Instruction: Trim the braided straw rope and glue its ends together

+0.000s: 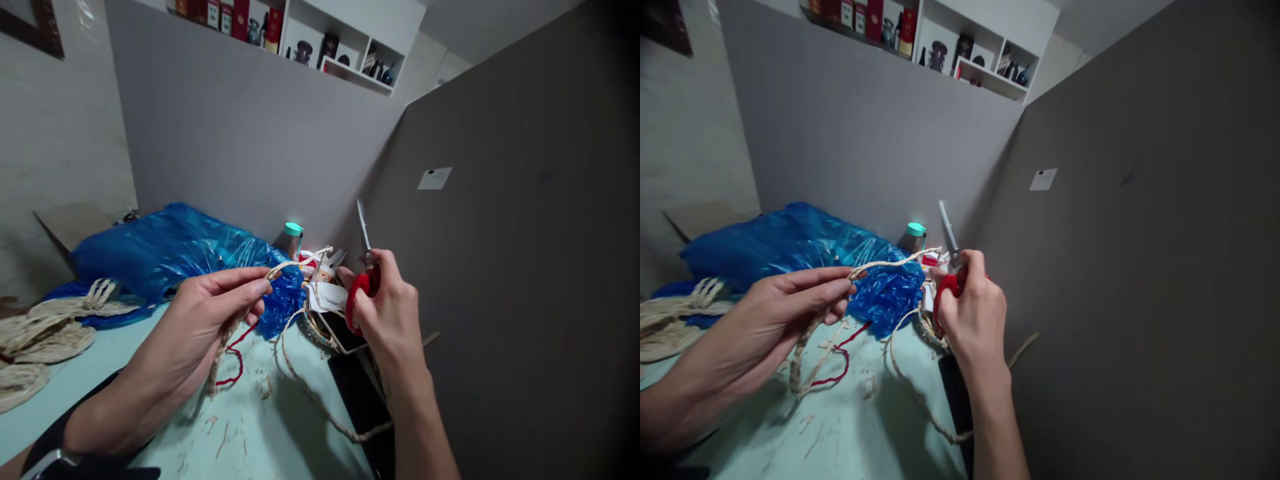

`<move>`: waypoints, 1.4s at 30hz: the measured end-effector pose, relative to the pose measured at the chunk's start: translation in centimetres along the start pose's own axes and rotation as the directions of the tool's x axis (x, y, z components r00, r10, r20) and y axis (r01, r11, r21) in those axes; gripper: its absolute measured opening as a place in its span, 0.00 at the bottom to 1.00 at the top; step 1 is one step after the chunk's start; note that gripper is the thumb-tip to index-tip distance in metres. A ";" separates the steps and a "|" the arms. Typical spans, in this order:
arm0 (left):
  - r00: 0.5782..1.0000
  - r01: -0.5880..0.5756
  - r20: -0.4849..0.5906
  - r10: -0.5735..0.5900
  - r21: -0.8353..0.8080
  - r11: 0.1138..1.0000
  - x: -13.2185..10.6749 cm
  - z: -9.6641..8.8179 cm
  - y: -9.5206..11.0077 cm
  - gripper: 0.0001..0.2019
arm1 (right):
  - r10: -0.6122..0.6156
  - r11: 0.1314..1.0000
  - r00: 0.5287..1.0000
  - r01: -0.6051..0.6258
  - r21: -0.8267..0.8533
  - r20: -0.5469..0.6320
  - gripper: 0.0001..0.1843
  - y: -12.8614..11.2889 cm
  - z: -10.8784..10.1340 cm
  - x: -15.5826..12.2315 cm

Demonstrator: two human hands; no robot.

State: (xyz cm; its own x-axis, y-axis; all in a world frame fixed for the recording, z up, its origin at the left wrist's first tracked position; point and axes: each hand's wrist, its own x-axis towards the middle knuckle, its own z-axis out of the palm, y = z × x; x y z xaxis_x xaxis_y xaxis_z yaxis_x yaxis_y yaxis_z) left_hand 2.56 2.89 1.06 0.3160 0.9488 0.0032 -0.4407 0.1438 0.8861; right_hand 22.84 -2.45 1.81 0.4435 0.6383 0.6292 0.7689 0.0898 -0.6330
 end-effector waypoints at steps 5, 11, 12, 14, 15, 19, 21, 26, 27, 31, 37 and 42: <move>1.000 0.028 0.009 -0.028 -0.048 0.998 -0.2 0.0 0.3 0.14 | -0.228 0.900 0.911 0.332 -0.283 0.345 0.16 -4.4 0.5 -3.1; 1.000 0.005 0.017 -0.004 -0.054 0.999 -0.7 0.1 0.8 0.17 | -0.287 0.774 0.888 0.437 -0.458 0.360 0.14 -4.5 0.9 -4.0; 1.000 0.012 0.022 -0.011 -0.049 0.999 -0.8 0.2 0.8 0.17 | -0.287 0.769 0.891 0.433 -0.470 0.350 0.14 -4.5 0.8 -4.0; 0.999 0.030 0.039 -0.028 -0.040 0.999 -1.0 0.4 0.8 0.17 | -0.271 0.764 0.898 0.419 -0.491 0.346 0.14 -4.6 0.6 -4.1; 0.998 0.037 0.049 -0.035 -0.040 0.999 -1.1 0.4 0.9 0.17 | -0.258 0.763 0.902 0.410 -0.500 0.346 0.14 -4.7 0.5 -4.1; 0.998 0.050 0.047 -0.048 -0.051 0.997 -1.3 0.6 0.9 0.20 | -0.232 0.764 0.907 0.394 -0.511 0.352 0.14 -5.1 0.4 -4.3; 0.998 0.049 0.031 -0.047 -0.058 0.997 -1.3 0.7 0.9 0.21 | -0.234 0.759 0.904 0.400 -0.513 0.358 0.15 -5.2 0.3 -4.3; 0.998 0.057 -0.004 -0.058 -0.060 0.997 -1.6 0.8 0.9 0.18 | -0.224 0.768 0.902 0.397 -0.503 0.369 0.15 -5.2 0.3 -4.3; 0.998 0.059 -0.004 -0.059 -0.058 0.997 -1.6 0.8 0.9 0.18 | -0.213 0.777 0.902 0.389 -0.494 0.375 0.16 -5.2 0.2 -4.2; 0.999 0.047 0.024 -0.046 -0.065 0.997 -1.4 0.8 0.8 0.17 | -0.169 0.819 0.902 0.352 -0.453 0.397 0.15 -5.0 0.3 -4.0; 0.999 0.025 -0.021 -0.026 -0.051 0.998 -1.2 0.5 0.5 0.14 | -0.154 0.825 0.898 0.347 -0.446 0.413 0.13 -4.1 0.3 -3.6; 0.999 0.031 0.036 -0.027 -0.129 0.991 -1.3 0.8 0.8 0.12 | -0.187 0.875 0.914 0.322 -0.362 0.361 0.09 -3.3 -0.6 -2.6</move>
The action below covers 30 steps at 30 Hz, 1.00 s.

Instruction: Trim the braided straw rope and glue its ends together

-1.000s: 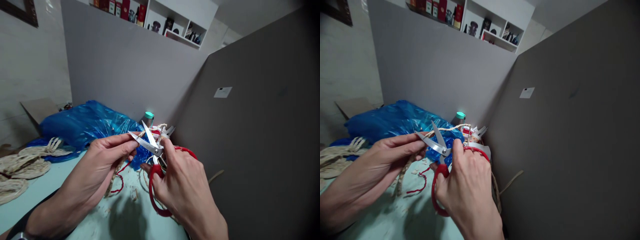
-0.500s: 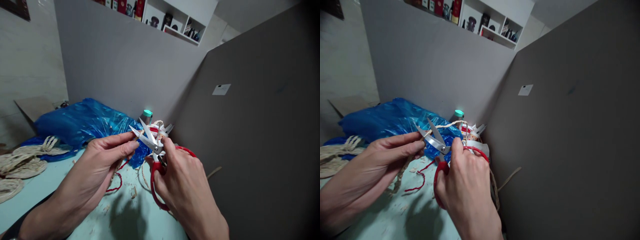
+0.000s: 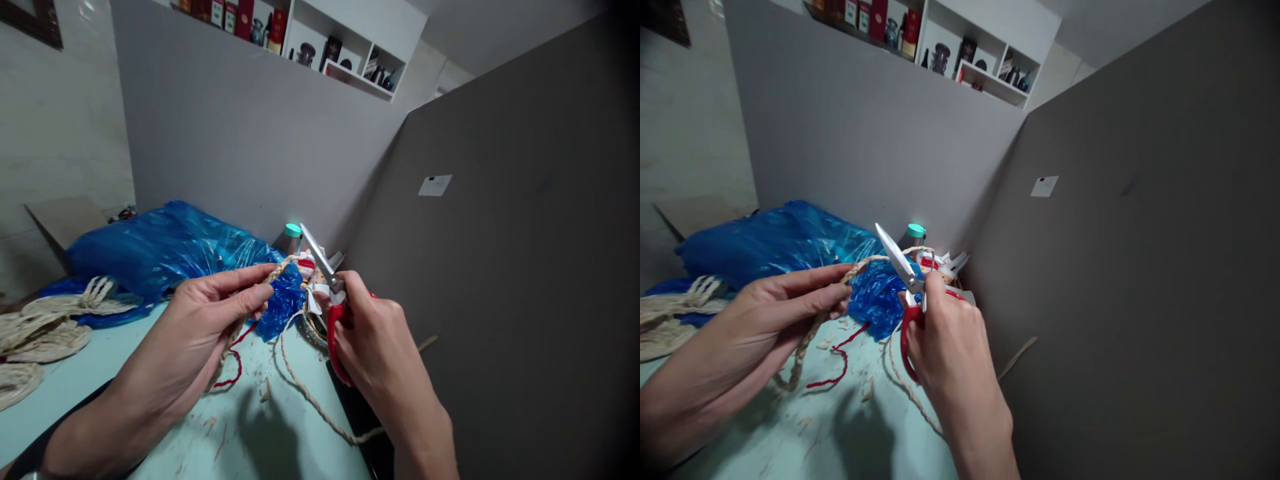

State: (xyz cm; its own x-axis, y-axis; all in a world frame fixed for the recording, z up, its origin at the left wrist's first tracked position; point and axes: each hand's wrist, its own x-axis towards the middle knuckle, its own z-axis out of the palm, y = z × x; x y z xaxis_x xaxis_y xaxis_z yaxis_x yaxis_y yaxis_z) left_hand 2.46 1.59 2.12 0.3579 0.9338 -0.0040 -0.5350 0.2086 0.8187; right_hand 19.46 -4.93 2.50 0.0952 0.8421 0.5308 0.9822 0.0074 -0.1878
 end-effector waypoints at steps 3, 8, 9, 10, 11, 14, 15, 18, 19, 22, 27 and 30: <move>1.000 -0.002 0.015 0.002 -0.002 1.000 0.0 0.1 0.2 0.10 | -0.041 0.999 0.998 0.041 0.000 -0.057 0.09 0.3 -0.2 0.1; 1.000 -0.014 0.026 0.014 0.012 1.000 0.0 -0.3 0.3 0.13 | -0.152 0.987 0.988 0.153 -0.041 0.036 0.12 -0.5 0.5 -0.1; 0.999 -0.018 0.049 0.018 0.013 1.000 0.0 -0.4 0.3 0.14 | -0.157 0.986 0.987 0.159 -0.053 0.044 0.13 -0.8 0.6 -0.1; 0.997 -0.022 0.071 0.020 0.016 1.000 0.0 -0.5 0.3 0.14 | -0.157 0.985 0.986 0.160 -0.065 0.050 0.13 -1.0 0.8 -0.1; 0.996 -0.027 0.086 0.025 0.020 0.999 0.0 -0.6 0.3 0.14 | -0.155 0.985 0.987 0.158 -0.074 0.051 0.13 -1.1 0.9 0.0; 0.993 -0.047 0.108 0.042 0.041 0.998 -0.1 -0.7 0.3 0.11 | -0.157 0.983 0.986 0.161 -0.084 0.054 0.11 -1.3 1.1 0.2; 0.992 -0.054 0.118 0.049 0.046 0.997 -0.1 -0.7 0.3 0.11 | -0.167 0.982 0.985 0.171 -0.086 0.050 0.11 -1.2 1.1 0.2; 0.985 -0.089 0.154 0.078 0.070 0.994 -0.4 -0.5 0.4 0.11 | -0.197 0.973 0.980 0.196 -0.119 0.006 0.12 -1.1 1.3 0.3; 0.985 -0.100 0.150 0.087 0.085 0.991 -0.5 -0.4 0.5 0.11 | -0.207 0.969 0.978 0.203 -0.137 -0.014 0.12 -1.1 1.4 0.3; 0.990 -0.113 0.099 0.099 0.144 0.983 -0.6 -0.1 0.6 0.13 | -0.208 0.966 0.977 0.199 -0.166 -0.040 0.16 -0.9 1.4 0.4; 0.996 -0.090 0.030 0.086 0.169 0.981 -0.5 0.1 0.4 0.12 | -0.077 0.987 0.996 0.082 0.137 -0.038 0.05 -0.3 0.9 0.6; 0.998 -0.030 0.067 0.019 0.167 0.986 -0.5 0.4 0.1 0.12 | 0.082 0.827 0.996 -0.047 0.561 -0.037 0.08 0.0 0.9 1.1</move>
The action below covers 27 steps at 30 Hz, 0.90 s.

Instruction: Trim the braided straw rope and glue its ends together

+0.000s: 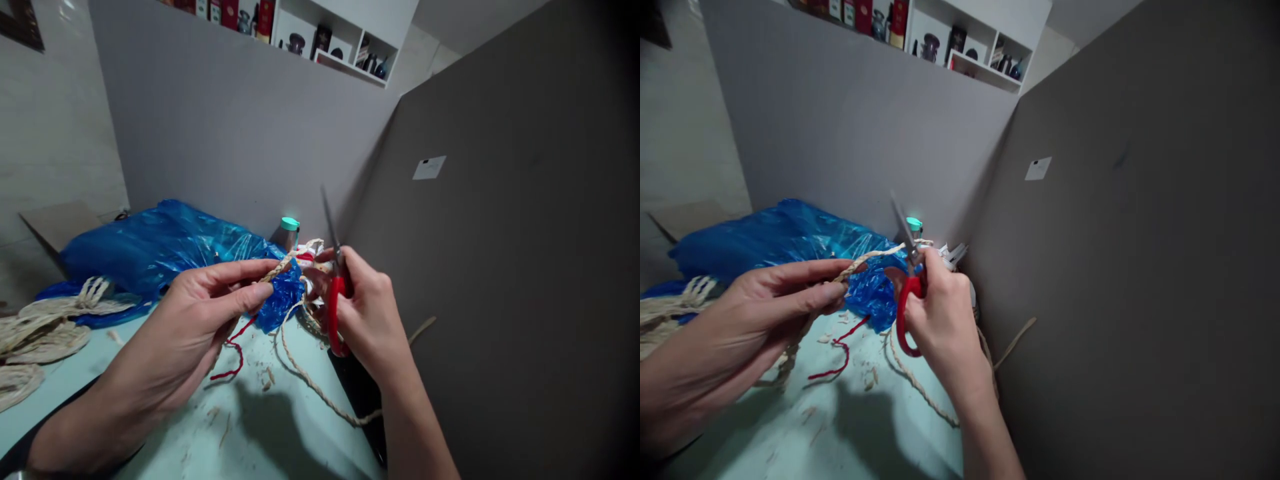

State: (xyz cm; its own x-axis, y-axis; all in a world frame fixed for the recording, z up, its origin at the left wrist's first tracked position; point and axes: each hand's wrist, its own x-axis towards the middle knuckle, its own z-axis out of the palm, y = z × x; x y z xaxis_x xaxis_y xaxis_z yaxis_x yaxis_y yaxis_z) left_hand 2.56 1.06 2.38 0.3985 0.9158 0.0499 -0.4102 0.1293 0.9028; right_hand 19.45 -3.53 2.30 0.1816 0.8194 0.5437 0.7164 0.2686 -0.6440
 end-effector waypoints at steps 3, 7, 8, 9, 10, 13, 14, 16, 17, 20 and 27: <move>0.997 0.067 0.039 -0.067 0.023 0.998 -0.1 0.3 -0.5 0.12 | 0.139 0.876 0.990 -0.141 0.461 0.037 0.18 0.2 0.5 0.6; 0.996 0.075 0.040 -0.079 0.097 0.992 -0.2 0.1 -1.3 0.11 | 0.149 0.690 0.987 -0.151 0.708 0.066 0.27 0.5 1.0 1.1; 0.996 0.079 0.044 -0.084 0.114 0.990 -0.2 0.0 -1.5 0.11 | 0.148 0.660 0.986 -0.152 0.736 0.071 0.28 0.6 1.1 1.2; 0.995 0.085 0.045 -0.091 0.127 0.988 -0.3 -0.1 -1.6 0.11 | 0.150 0.635 0.985 -0.158 0.757 0.080 0.29 0.7 1.0 1.2; 0.994 0.088 0.046 -0.095 0.141 0.986 -0.3 -0.2 -1.7 0.11 | 0.153 0.614 0.984 -0.167 0.771 0.091 0.29 0.7 1.0 1.3; 0.995 0.087 0.039 -0.095 0.179 0.980 -0.5 -0.1 -1.8 0.10 | 0.166 0.588 0.978 -0.199 0.784 0.125 0.28 0.7 1.0 1.2; 0.994 0.088 0.046 -0.098 0.176 0.980 -0.5 -0.1 -1.7 0.10 | 0.168 0.581 0.977 -0.205 0.788 0.130 0.28 0.6 1.0 1.2; 0.992 0.097 0.070 -0.109 0.154 0.983 -0.5 0.2 -1.7 0.08 | 0.165 0.564 0.978 -0.201 0.801 0.129 0.28 0.5 1.0 1.1; 0.990 0.102 0.079 -0.114 0.146 0.984 -0.5 0.3 -1.7 0.07 | 0.161 0.561 0.979 -0.197 0.804 0.128 0.28 0.4 1.0 1.1; 0.993 0.073 0.077 -0.089 0.188 0.980 -0.5 0.5 -1.8 0.07 | 0.162 0.579 0.980 -0.189 0.793 0.115 0.29 0.3 0.9 1.1; 0.993 0.034 0.099 -0.061 0.256 0.966 -0.8 0.3 -2.4 0.04 | 0.202 0.549 0.979 -0.144 0.824 0.037 0.33 0.8 0.7 1.2</move>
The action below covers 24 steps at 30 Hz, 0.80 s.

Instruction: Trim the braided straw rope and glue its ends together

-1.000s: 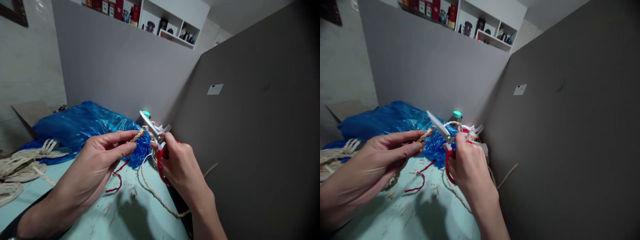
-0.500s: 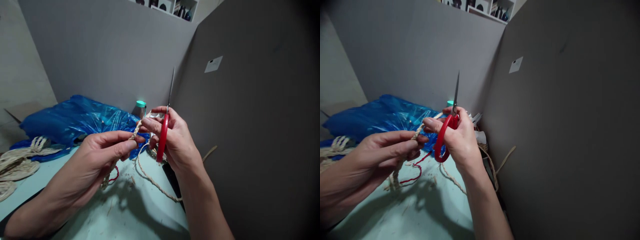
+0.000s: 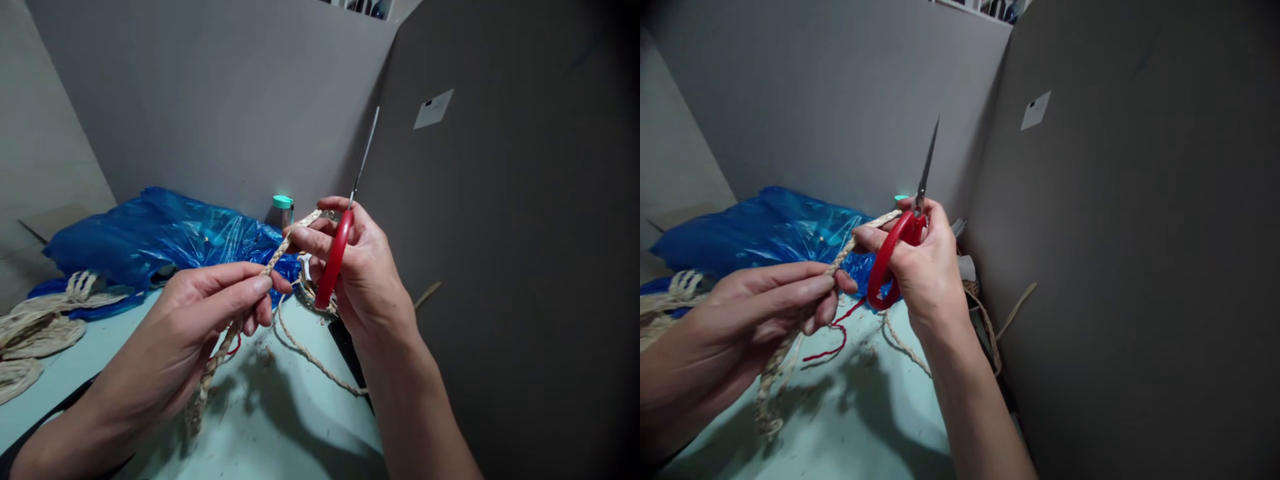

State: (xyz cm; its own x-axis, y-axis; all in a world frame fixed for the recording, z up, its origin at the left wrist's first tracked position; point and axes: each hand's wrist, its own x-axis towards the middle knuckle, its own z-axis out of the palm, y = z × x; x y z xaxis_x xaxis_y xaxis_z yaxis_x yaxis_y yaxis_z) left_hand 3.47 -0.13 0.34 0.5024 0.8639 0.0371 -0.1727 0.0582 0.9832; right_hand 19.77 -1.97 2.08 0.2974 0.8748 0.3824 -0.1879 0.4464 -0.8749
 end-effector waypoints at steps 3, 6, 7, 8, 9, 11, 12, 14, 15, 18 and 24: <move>1.000 0.004 0.028 -0.005 0.024 1.000 0.0 0.0 0.0 0.04 | -0.014 1.000 1.000 0.014 0.001 -0.022 0.33 0.0 -0.3 0.2; 0.998 -0.050 0.041 0.045 0.109 0.993 -0.1 -0.2 0.0 0.05 | -0.038 0.998 0.997 0.035 -0.053 -0.060 0.32 0.0 -0.6 0.3; 0.997 -0.063 0.046 0.058 0.119 0.991 -0.2 -0.4 -0.1 0.05 | -0.046 0.996 0.997 0.042 -0.075 -0.063 0.32 0.0 -0.7 0.3; 0.997 -0.067 0.052 0.061 0.117 0.991 -0.2 -0.5 -0.2 0.05 | -0.053 0.994 0.997 0.048 -0.095 -0.060 0.31 0.0 -0.8 0.3; 0.997 -0.063 0.055 0.057 0.109 0.992 -0.3 -0.6 -0.3 0.05 | -0.059 0.993 0.997 0.053 -0.109 -0.053 0.31 0.0 -0.8 0.4; 0.997 -0.039 0.067 0.032 0.111 0.993 -0.3 -0.9 -0.3 0.06 | -0.066 0.990 0.997 0.059 -0.126 -0.047 0.30 0.1 -0.9 0.5; 0.998 -0.029 0.065 0.022 0.115 0.993 -0.3 -0.9 -0.3 0.06 | -0.069 0.989 0.996 0.061 -0.134 -0.049 0.30 0.2 -1.0 0.6; 0.999 -0.014 0.041 0.010 0.096 0.995 -0.2 -1.0 -0.2 0.07 | -0.076 0.985 0.996 0.066 -0.161 -0.056 0.27 0.3 -1.0 0.7; 1.000 -0.003 0.024 0.001 0.064 0.998 -0.2 -1.0 0.0 0.07 | -0.082 0.980 0.995 0.069 -0.188 -0.059 0.26 0.4 -1.0 0.8; 0.999 0.039 0.008 -0.039 -0.083 0.996 -0.1 -0.9 0.6 0.05 | -0.153 0.910 0.987 0.120 -0.398 -0.052 0.20 0.4 -1.1 0.7; 1.000 0.025 -0.004 -0.027 -0.232 0.972 0.0 -0.8 2.0 0.05 | -0.216 0.543 0.958 0.281 -0.792 0.191 0.18 -0.8 -0.8 -0.8</move>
State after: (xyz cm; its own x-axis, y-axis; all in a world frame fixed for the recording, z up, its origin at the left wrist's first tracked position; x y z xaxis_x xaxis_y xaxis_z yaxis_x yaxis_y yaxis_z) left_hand 2.42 0.41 2.13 0.5033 0.8641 0.0102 -0.3518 0.1941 0.9157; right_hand 20.39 -3.16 2.27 0.1461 0.7774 0.6118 0.7226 0.3385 -0.6027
